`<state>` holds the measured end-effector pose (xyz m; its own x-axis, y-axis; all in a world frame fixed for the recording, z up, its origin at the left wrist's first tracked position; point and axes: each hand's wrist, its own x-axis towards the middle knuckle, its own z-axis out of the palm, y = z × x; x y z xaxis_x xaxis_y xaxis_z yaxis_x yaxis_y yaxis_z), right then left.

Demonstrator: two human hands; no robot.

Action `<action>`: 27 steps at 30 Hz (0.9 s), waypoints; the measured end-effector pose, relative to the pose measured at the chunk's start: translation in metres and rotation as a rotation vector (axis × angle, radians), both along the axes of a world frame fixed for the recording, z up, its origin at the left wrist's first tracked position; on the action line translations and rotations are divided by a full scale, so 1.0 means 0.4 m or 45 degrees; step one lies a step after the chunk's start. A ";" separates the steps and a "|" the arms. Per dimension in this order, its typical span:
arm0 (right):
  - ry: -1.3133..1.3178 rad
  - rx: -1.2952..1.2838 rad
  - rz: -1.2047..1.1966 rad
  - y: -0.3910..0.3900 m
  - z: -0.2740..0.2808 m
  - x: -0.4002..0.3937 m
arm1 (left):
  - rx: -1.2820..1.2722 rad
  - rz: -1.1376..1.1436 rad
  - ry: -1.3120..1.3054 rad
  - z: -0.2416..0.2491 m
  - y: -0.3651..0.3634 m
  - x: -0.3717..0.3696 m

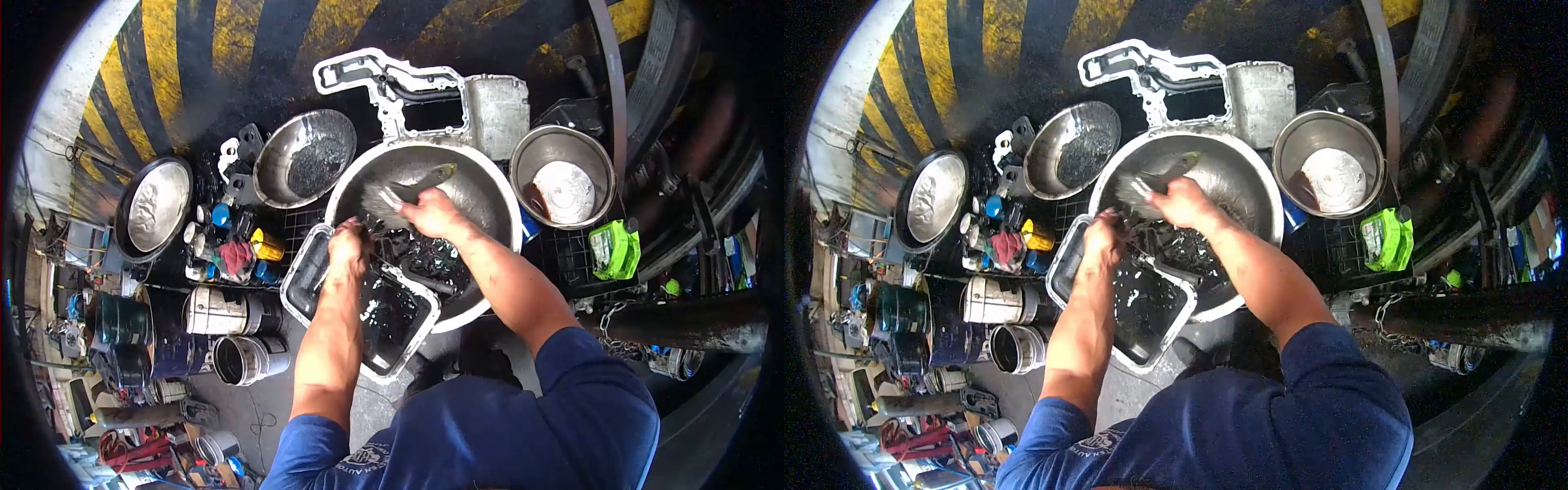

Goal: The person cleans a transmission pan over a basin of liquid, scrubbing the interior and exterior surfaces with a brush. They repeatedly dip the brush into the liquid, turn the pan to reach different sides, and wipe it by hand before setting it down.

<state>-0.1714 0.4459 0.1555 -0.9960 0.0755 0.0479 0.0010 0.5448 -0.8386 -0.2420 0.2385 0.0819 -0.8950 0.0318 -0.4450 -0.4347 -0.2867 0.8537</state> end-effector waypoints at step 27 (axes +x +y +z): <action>-0.355 0.462 0.044 0.046 -0.297 0.015 | 0.432 -0.037 -0.276 0.044 0.049 -0.008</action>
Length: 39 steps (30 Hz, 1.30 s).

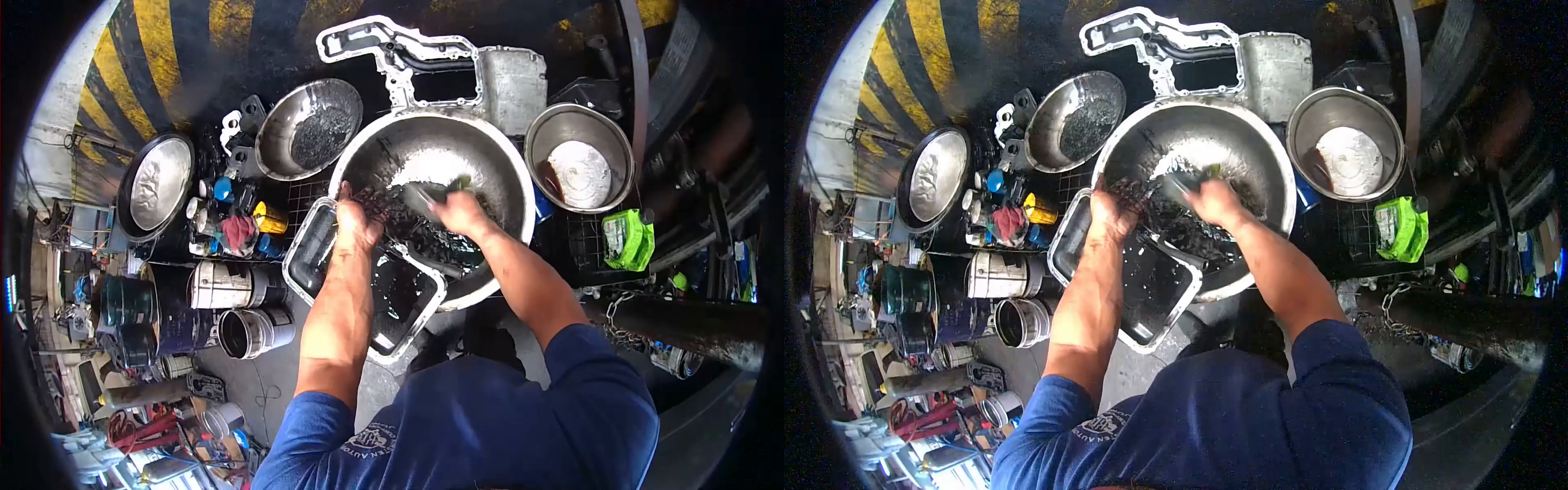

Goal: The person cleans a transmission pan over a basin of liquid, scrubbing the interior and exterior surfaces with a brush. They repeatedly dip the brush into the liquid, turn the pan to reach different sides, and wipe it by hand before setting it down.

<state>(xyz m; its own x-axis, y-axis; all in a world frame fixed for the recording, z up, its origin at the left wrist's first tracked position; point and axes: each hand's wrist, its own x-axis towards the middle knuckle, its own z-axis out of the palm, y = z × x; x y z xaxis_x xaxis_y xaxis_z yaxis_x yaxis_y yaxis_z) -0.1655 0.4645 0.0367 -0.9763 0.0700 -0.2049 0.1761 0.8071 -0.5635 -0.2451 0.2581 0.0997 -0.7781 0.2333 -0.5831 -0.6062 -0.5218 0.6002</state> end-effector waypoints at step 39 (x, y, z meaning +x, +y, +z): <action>0.011 -0.168 0.168 -0.025 0.224 -0.034 | -0.021 -0.352 0.061 0.021 -0.004 -0.003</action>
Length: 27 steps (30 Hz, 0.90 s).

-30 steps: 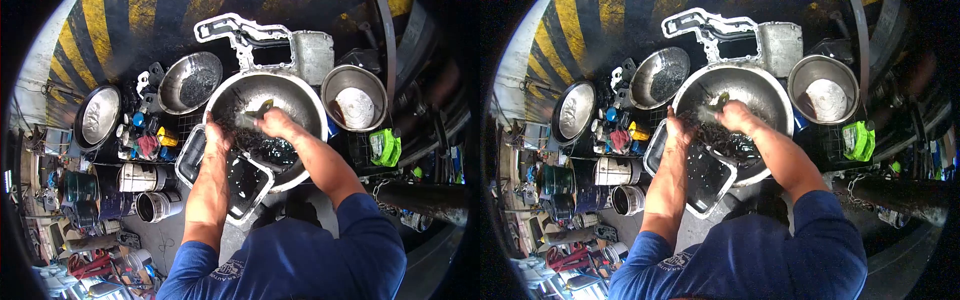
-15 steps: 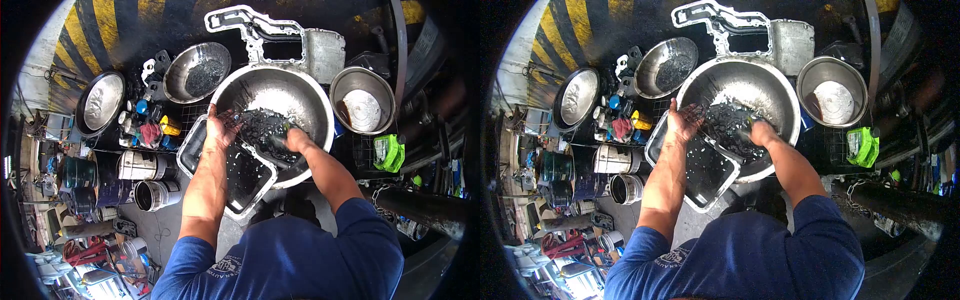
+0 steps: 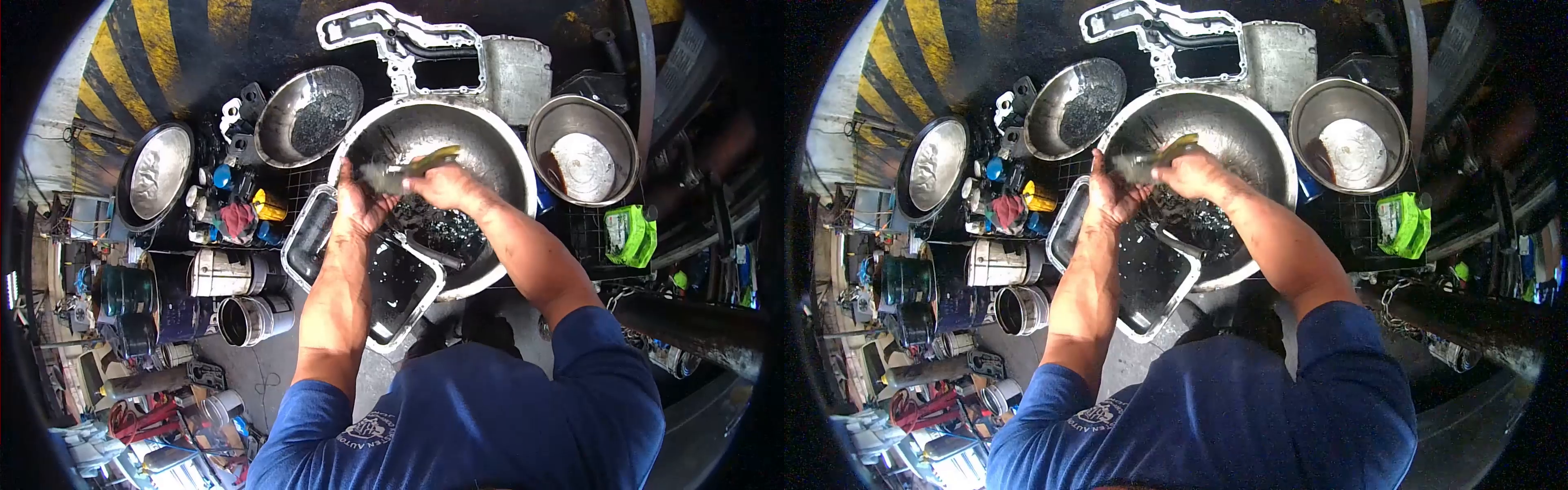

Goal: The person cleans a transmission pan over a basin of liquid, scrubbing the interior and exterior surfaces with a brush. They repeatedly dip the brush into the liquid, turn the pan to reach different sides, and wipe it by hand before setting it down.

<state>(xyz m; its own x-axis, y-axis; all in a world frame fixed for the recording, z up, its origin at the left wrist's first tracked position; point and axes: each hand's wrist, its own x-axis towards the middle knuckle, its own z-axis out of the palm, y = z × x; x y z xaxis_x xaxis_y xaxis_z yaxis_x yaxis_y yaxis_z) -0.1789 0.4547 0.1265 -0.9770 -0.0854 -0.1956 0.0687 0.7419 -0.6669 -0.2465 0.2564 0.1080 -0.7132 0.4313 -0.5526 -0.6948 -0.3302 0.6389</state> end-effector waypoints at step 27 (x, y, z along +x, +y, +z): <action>0.126 0.028 0.049 0.021 -0.002 -0.009 | 0.240 0.166 -0.055 0.043 -0.002 0.019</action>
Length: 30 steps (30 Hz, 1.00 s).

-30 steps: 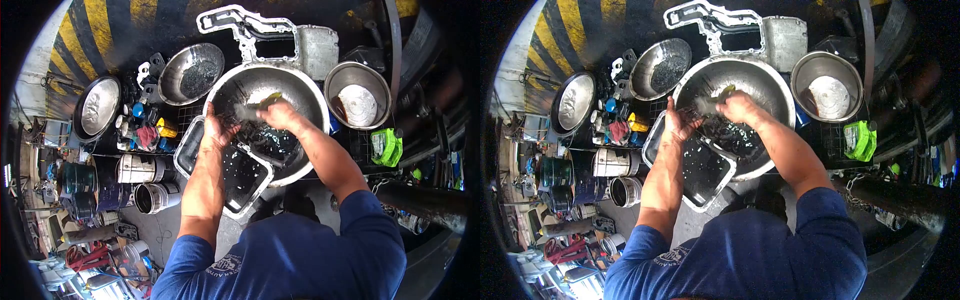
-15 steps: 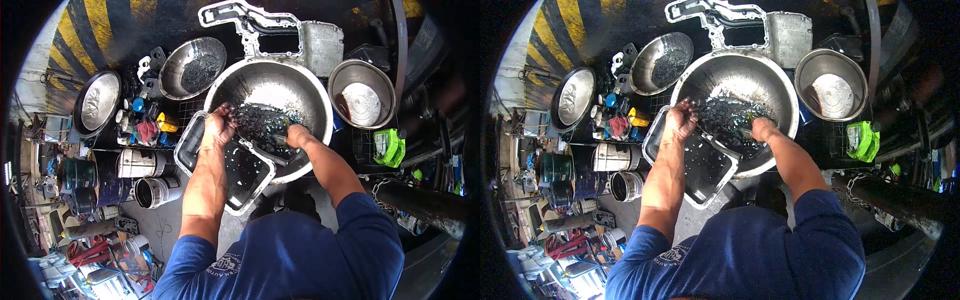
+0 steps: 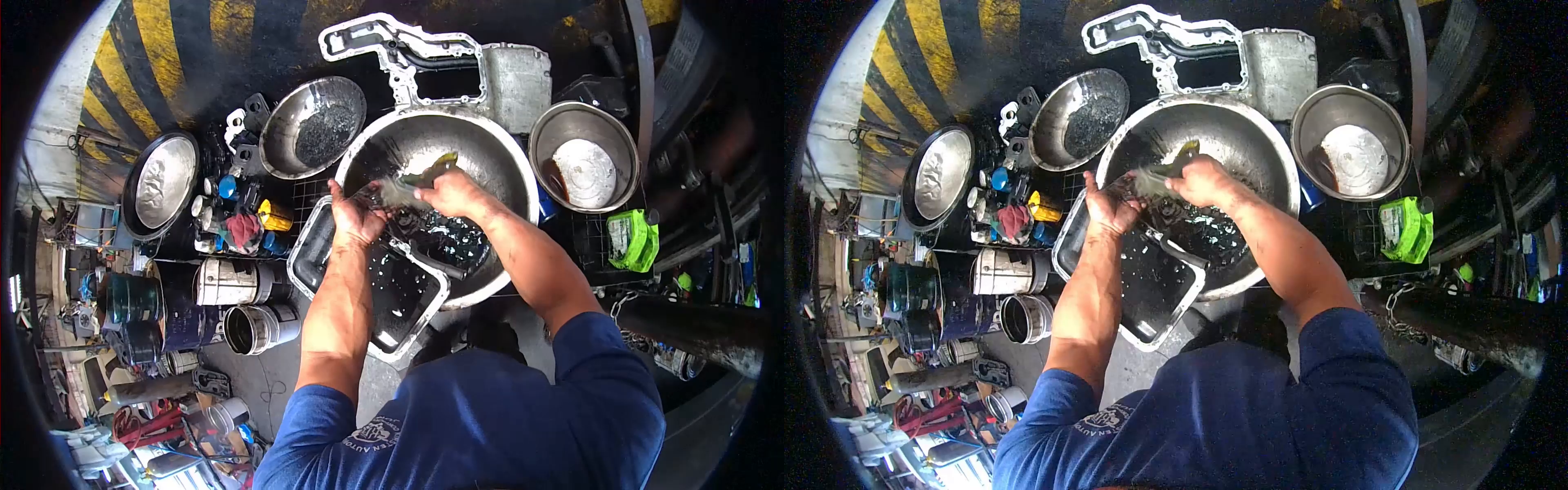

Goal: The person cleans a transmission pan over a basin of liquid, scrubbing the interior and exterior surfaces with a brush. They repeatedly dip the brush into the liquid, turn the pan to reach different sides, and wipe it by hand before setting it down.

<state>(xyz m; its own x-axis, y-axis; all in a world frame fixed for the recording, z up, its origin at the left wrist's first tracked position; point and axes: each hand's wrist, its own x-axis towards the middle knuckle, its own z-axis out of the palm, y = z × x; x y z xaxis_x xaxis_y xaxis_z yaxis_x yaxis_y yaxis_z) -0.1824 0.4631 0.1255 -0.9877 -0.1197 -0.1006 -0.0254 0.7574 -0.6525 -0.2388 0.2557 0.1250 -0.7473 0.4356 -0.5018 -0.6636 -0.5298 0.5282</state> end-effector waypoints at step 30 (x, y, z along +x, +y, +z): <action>-0.159 0.087 -0.084 -0.027 0.028 0.001 | 0.096 0.288 0.191 -0.087 -0.007 -0.054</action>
<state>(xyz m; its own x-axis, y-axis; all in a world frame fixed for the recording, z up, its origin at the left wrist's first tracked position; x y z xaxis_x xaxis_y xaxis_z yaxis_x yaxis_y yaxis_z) -0.1821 0.4522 0.1367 -0.9726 -0.0435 -0.2286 0.1039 0.7977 -0.5940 -0.2605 0.2530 0.0901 -0.8933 0.2815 -0.3505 -0.4414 -0.6969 0.5653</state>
